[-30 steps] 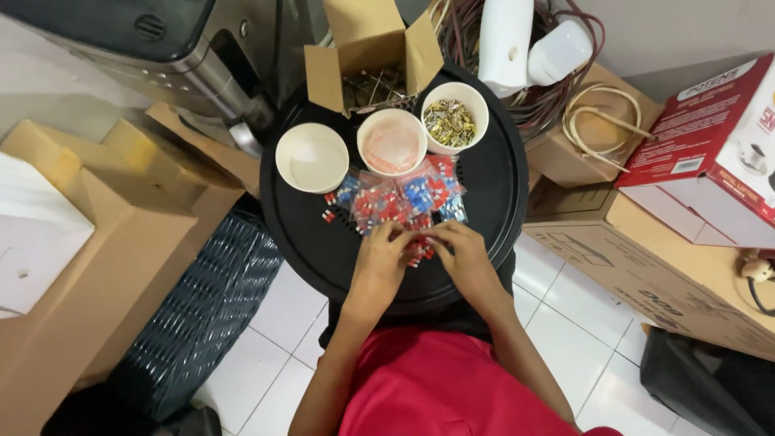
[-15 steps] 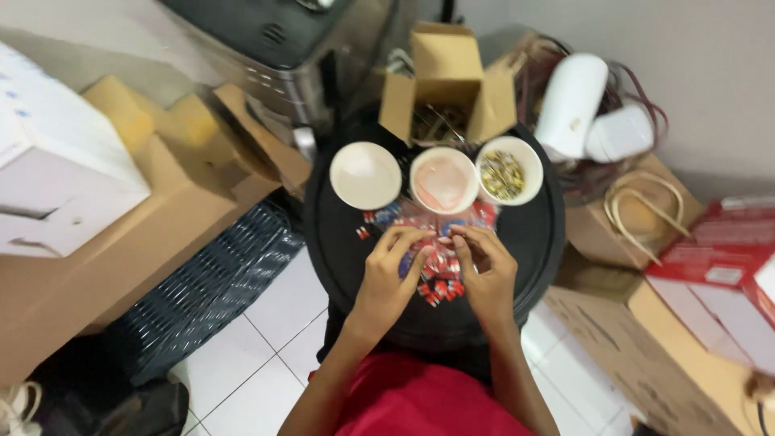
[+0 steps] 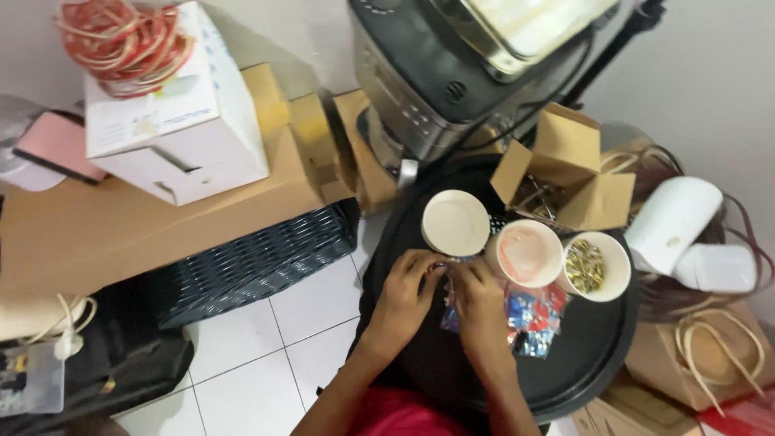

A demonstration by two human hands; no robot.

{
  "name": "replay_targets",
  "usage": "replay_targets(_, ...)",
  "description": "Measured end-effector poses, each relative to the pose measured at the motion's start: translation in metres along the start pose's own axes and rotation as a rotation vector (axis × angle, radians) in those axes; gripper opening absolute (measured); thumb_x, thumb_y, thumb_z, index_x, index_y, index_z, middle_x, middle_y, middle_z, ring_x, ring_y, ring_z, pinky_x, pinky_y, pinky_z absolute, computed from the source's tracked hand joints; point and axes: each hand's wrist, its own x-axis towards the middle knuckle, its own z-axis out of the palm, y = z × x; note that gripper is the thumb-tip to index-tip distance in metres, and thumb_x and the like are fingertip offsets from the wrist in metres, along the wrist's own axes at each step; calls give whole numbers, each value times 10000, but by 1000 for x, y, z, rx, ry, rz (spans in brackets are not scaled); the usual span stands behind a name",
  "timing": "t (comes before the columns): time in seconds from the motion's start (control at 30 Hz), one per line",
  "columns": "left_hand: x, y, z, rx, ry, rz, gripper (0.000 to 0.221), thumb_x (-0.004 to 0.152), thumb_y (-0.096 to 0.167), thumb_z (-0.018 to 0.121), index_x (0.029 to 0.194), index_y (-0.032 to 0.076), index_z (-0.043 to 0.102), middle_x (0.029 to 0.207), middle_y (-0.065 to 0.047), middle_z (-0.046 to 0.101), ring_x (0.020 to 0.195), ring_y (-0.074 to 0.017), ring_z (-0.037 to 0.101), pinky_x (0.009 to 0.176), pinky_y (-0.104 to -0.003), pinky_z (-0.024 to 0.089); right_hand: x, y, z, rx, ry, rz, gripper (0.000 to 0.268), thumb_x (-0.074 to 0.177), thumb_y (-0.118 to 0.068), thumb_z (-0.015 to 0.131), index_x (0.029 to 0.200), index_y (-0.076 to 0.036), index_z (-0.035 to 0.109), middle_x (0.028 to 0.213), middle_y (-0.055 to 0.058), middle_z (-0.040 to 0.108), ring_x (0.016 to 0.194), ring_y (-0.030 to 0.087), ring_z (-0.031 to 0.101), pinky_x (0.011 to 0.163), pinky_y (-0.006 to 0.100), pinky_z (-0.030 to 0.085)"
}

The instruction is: Sorting small electronic components from plastic bags into separate bowls on a small table.

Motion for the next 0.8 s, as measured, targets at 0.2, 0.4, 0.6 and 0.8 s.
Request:
replay_targets(0.2,-9,-23,-2,126,-229,-128,471,937,-64,515,1401,19,509,1271,-208,556,1083,-383,592,942,-463,507,3,19,40,-240,-51,-98,422,766,83,549,1155,1,691,1132,194,703,954,387,666,768,470,519)
replay_targets(0.4,-13,-31,10,251,-299,-205,309,961,-9,549,1268,6,580,1167,-174,544,1011,-349,554,722,-465,544,3,34,44,-321,-8,-212,318,737,74,595,1023,-20,697,1095,133,706,898,353,666,734,458,488)
replay_targets(0.6,-26,-56,28,264,-274,-174,344,1032,-11,389,1348,31,518,1176,-122,505,1037,-224,519,862,-304,460,-6,52,53,-592,78,-173,244,881,-156,664,1105,-196,750,1086,31,710,1045,243,656,840,349,453)
replay_targets(0.8,-35,-56,28,86,-221,-216,376,1021,-20,380,1378,-4,495,1221,-171,493,1079,-238,510,892,-315,455,-7,62,60,-672,104,-199,226,891,-173,676,1094,-239,751,1022,6,688,981,227,634,796,346,433)
